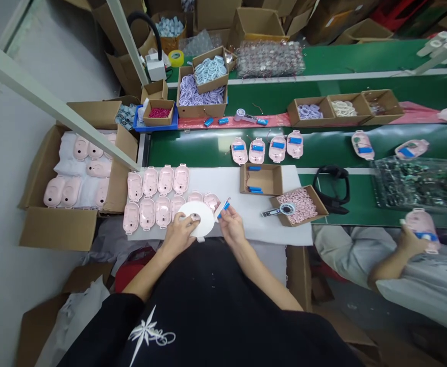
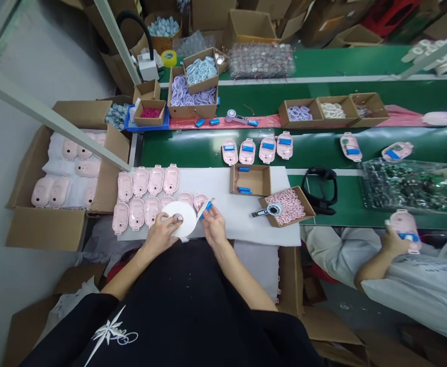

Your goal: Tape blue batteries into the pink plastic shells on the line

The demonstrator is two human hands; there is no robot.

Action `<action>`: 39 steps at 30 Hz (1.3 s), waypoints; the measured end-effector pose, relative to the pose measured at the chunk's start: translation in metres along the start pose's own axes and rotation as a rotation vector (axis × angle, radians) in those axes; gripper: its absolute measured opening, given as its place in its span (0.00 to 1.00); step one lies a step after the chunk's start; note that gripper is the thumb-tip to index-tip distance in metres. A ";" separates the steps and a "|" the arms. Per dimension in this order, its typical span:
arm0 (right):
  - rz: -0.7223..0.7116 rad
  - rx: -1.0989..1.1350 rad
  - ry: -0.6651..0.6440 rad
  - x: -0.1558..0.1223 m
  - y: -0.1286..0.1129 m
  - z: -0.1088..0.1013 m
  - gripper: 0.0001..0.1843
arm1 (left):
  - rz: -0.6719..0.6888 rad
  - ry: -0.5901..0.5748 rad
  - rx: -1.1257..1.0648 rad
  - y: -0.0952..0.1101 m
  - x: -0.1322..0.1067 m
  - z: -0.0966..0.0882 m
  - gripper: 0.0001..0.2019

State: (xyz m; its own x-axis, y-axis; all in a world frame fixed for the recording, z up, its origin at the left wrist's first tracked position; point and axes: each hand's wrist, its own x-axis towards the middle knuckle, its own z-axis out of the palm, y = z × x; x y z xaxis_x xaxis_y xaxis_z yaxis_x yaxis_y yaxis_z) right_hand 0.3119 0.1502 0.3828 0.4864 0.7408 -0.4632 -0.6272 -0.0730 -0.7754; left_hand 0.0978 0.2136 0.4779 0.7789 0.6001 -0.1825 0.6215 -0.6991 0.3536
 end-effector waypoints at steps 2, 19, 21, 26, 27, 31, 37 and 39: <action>-0.106 -0.075 0.089 0.037 -0.005 -0.013 0.32 | -0.004 -0.022 -0.012 -0.003 -0.004 0.000 0.30; -0.225 -1.919 -0.937 0.138 0.044 -0.037 0.37 | -0.390 0.116 -0.038 -0.029 -0.067 0.007 0.25; -0.226 -1.921 -0.958 0.138 0.048 -0.034 0.35 | -0.411 0.120 -0.056 -0.031 -0.071 0.011 0.24; -0.243 -1.922 -1.001 0.132 0.048 -0.022 0.29 | -0.413 0.123 -0.077 -0.037 -0.072 0.012 0.24; -0.226 -1.931 -1.019 0.131 0.048 -0.019 0.28 | -0.413 0.122 -0.080 -0.038 -0.071 0.011 0.25; -0.142 -1.951 -1.086 0.132 0.052 -0.005 0.27 | -0.428 0.106 -0.086 -0.043 -0.066 0.006 0.26; -0.084 -1.885 -1.024 0.124 0.013 0.025 0.24 | -0.370 0.120 -0.061 -0.065 -0.054 -0.004 0.24; -0.067 -1.855 -0.949 0.106 -0.011 0.040 0.21 | -0.267 0.168 -0.054 -0.077 -0.060 -0.006 0.22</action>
State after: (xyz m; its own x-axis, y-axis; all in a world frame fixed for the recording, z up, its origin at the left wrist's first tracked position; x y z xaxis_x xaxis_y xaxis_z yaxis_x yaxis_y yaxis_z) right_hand 0.3463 0.2562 0.3596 -0.2931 0.7620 -0.5774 0.8800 -0.0211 -0.4746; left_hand 0.0031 0.2340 0.4673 0.5610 0.8186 -0.1234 0.7934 -0.4891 0.3623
